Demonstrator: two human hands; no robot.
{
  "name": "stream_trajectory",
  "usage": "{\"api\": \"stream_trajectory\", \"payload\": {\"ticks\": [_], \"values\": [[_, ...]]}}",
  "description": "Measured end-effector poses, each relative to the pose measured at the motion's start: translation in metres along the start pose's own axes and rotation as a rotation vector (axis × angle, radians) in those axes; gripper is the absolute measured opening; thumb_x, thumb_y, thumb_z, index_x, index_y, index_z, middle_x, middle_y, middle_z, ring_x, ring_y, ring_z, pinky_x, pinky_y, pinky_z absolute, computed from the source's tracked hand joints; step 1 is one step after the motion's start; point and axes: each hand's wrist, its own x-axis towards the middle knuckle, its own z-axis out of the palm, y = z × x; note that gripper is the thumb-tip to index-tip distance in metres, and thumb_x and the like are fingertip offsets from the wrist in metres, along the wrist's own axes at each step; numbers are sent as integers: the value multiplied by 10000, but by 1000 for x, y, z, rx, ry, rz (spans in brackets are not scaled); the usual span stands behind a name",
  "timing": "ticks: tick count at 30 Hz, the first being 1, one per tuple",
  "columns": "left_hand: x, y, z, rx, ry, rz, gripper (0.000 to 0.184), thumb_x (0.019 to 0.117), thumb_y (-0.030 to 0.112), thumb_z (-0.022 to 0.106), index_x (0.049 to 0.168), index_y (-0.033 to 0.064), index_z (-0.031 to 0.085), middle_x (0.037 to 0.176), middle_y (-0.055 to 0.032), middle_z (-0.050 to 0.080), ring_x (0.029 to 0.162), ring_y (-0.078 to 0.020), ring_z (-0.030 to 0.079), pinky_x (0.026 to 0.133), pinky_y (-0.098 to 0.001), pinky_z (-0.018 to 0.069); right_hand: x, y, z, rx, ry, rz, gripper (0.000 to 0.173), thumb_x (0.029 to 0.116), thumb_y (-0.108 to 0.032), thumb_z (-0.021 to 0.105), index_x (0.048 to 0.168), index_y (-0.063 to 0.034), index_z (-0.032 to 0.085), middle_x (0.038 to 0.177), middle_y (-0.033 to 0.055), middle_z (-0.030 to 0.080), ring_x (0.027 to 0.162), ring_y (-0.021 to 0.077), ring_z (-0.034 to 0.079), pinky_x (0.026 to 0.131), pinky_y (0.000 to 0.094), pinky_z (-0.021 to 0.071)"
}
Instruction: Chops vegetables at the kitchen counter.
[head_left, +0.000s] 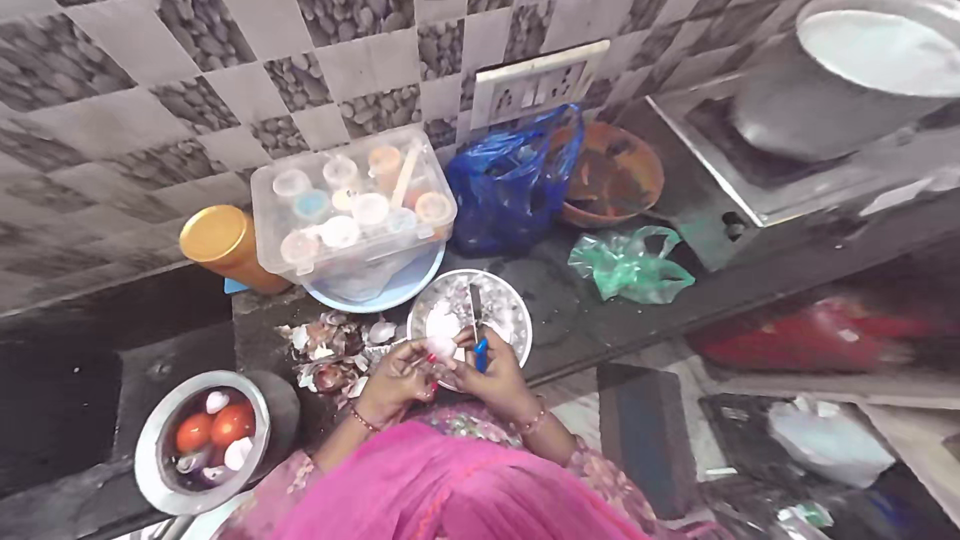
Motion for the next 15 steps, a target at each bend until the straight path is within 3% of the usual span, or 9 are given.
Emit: {"api": "stream_trajectory", "payload": {"ticks": [4, 7, 10, 15], "values": [[6, 6, -5, 125, -27, 45, 400, 757, -15, 778, 1127, 85, 665, 1012, 48, 735, 862, -41, 687, 775, -220, 580, 9, 7, -19, -117, -39, -83, 379, 892, -262, 743, 1101, 27, 615, 929, -3, 686, 604, -63, 481, 534, 146, 433], [8, 11, -9, 152, -121, 47, 404, 783, -11, 757, 1165, 77, 660, 1049, 65, 742, 936, -48, 702, 866, -243, 585, 14, 6, -34, -141, -179, -57, 470, 894, -414, 752, 1063, -1, 604, 697, -86, 546, 562, -57, 471, 521, 143, 432], [13, 6, -12, 70, -247, 77, 436, 789, 53, 788, 1211, 99, 685, 1099, 58, 745, 985, -61, 702, 898, -265, 582, 17, 3, -34, -214, -342, -57, 557, 874, -538, 741, 987, -14, 589, 646, -80, 467, 557, -57, 417, 528, 132, 377], [21, -1, -12, -27, -361, 79, 391, 875, 109, 745, 1258, 163, 686, 1130, 80, 736, 977, -23, 689, 878, -227, 573, 26, 10, -24, -232, -367, -106, 554, 887, -503, 722, 973, 27, 583, 683, -20, 541, 590, -35, 480, 551, 152, 420]]}}
